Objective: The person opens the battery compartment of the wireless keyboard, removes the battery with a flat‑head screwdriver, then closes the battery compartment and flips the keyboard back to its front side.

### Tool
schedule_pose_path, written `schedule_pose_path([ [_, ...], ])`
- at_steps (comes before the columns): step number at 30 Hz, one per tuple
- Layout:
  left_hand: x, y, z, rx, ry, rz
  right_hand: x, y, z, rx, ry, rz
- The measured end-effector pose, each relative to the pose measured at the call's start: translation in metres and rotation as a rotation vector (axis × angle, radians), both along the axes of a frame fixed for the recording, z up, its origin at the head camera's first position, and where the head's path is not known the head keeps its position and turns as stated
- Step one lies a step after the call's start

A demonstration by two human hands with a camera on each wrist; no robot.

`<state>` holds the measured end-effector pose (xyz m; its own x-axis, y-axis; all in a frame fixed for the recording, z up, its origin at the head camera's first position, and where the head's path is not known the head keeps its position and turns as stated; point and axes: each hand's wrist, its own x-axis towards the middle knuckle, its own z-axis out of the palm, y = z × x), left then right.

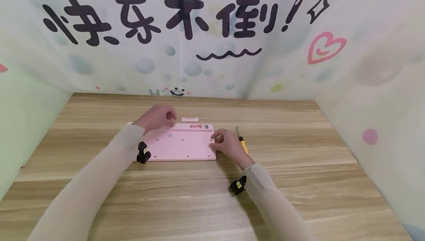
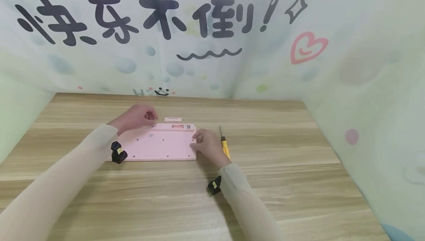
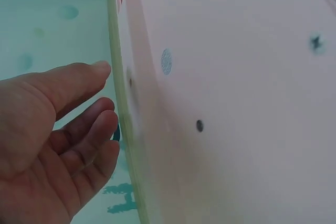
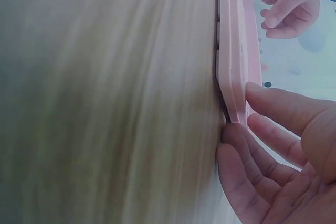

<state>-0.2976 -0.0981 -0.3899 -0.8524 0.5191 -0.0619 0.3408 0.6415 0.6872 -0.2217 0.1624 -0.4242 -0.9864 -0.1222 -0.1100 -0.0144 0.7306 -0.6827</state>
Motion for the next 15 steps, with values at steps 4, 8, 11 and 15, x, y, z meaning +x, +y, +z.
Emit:
schedule_pose_path([
  [4, 0.005, -0.002, -0.005, -0.004, -0.023, 0.012, 0.0, -0.001, 0.001, 0.012, 0.003, 0.005],
  [8, 0.01, -0.002, -0.008, -0.014, -0.01, 0.027, 0.0, -0.002, 0.0, 0.025, -0.006, 0.01],
  [11, 0.012, -0.003, -0.011, -0.015, 0.001, 0.041, 0.0, -0.003, 0.001, 0.022, -0.006, 0.013],
  [15, 0.015, -0.003, -0.013, -0.003, 0.0, 0.068, 0.0, -0.002, 0.001, 0.018, -0.014, 0.014],
])
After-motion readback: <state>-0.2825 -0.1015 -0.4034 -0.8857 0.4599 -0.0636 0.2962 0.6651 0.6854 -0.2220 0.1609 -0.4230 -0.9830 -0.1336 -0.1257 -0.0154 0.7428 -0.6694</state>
